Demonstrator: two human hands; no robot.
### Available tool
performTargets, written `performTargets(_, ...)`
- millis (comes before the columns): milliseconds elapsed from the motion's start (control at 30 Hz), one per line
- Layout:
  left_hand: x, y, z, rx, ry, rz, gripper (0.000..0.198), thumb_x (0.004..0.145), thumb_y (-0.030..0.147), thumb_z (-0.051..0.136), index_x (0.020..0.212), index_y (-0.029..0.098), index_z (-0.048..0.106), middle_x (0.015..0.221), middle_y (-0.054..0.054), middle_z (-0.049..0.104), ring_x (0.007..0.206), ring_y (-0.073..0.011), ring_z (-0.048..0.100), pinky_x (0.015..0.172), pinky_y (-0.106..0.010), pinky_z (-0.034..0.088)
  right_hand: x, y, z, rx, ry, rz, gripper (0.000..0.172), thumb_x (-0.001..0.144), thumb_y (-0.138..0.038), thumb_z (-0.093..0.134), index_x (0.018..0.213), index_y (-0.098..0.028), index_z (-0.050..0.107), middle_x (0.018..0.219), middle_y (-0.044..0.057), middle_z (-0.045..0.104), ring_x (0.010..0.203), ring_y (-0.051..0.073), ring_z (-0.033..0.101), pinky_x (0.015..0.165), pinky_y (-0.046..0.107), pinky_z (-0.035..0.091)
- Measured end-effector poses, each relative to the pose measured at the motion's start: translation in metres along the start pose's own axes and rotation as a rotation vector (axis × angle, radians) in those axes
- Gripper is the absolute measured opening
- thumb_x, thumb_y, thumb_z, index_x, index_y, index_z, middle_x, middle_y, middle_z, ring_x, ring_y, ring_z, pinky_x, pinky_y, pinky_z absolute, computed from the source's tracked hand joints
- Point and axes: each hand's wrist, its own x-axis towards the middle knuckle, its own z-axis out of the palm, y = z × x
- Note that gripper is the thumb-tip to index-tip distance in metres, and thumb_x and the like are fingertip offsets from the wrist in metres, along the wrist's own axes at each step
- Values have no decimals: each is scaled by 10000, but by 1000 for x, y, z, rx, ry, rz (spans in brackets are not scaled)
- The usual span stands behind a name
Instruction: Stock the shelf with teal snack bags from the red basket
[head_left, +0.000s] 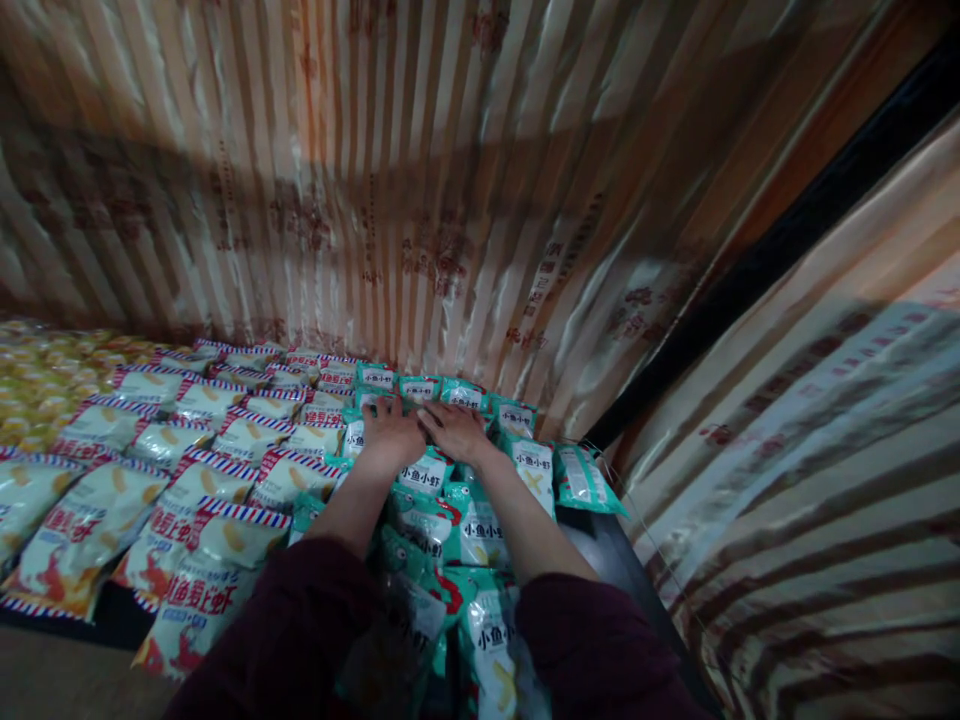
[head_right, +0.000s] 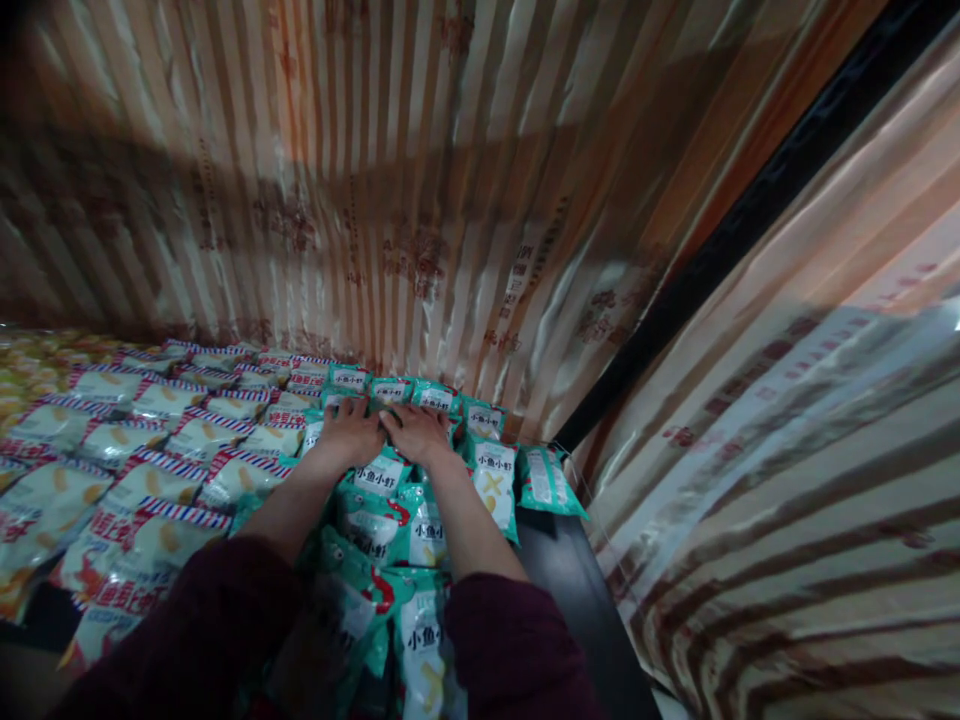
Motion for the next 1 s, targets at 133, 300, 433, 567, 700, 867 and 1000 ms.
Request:
performTargets(133,-8,4,-3,-43,-2,15,468,861,288,343,1249,187,584,1382,-134,501,1275,-344,423,1025,-540,316,-1,-6,-2,2,-58,-30,644,953,-569,144,1028,-208,672,1156,88,671,1151,255,557,1003,442,330)
performTargets(300,-20,11,-7,-101,67,18,450,860,234,344,1192,98,616,1312,-181,547,1233,-312,466,1022,-453,343,-7,-6,-6,1,-27,-22,679,951,-574,110,942,-183,665,1063,111,694,1071,245,603,929,382,390)
performTargets(433,-25,9,-10,-137,135,4,476,893,262,325,1302,116,522,1435,-169,423,1357,-293,317,1112,-469,216,-9,-5,-8,63,7,-37,669,960,-544,98,953,-172,655,1058,129,689,1054,236,605,890,341,416)
performTargets(567,-31,5,-16,-159,151,-9,463,904,295,333,1279,116,537,1428,-171,431,1373,-298,290,1120,-473,209,-9,-8,-11,57,21,-64,619,968,-515,139,843,-169,636,957,121,688,954,221,618,850,316,430)
performTargets(700,-37,1,-18,-174,164,6,462,906,277,321,1285,113,528,1433,-164,430,1375,-288,289,1130,-473,190,-12,-15,-15,56,33,-89,583,976,-489,151,832,-172,619,912,102,677,896,202,618,805,290,437)
performTargets(867,-36,-11,-4,-177,132,-11,496,891,282,315,1306,92,509,1418,-192,439,1376,-341,277,1111,-555,169,-16,-31,-13,6,-4,-128,579,984,-455,161,823,-172,640,900,100,684,913,206,623,804,292,435)
performTargets(1000,-37,-17,3,-172,103,-5,508,881,288,316,1323,106,488,1435,-173,423,1369,-329,285,1109,-540,173,-17,-37,-7,2,26,-146,546,990,-419,176,870,-174,649,930,92,689,927,209,622,811,303,439)
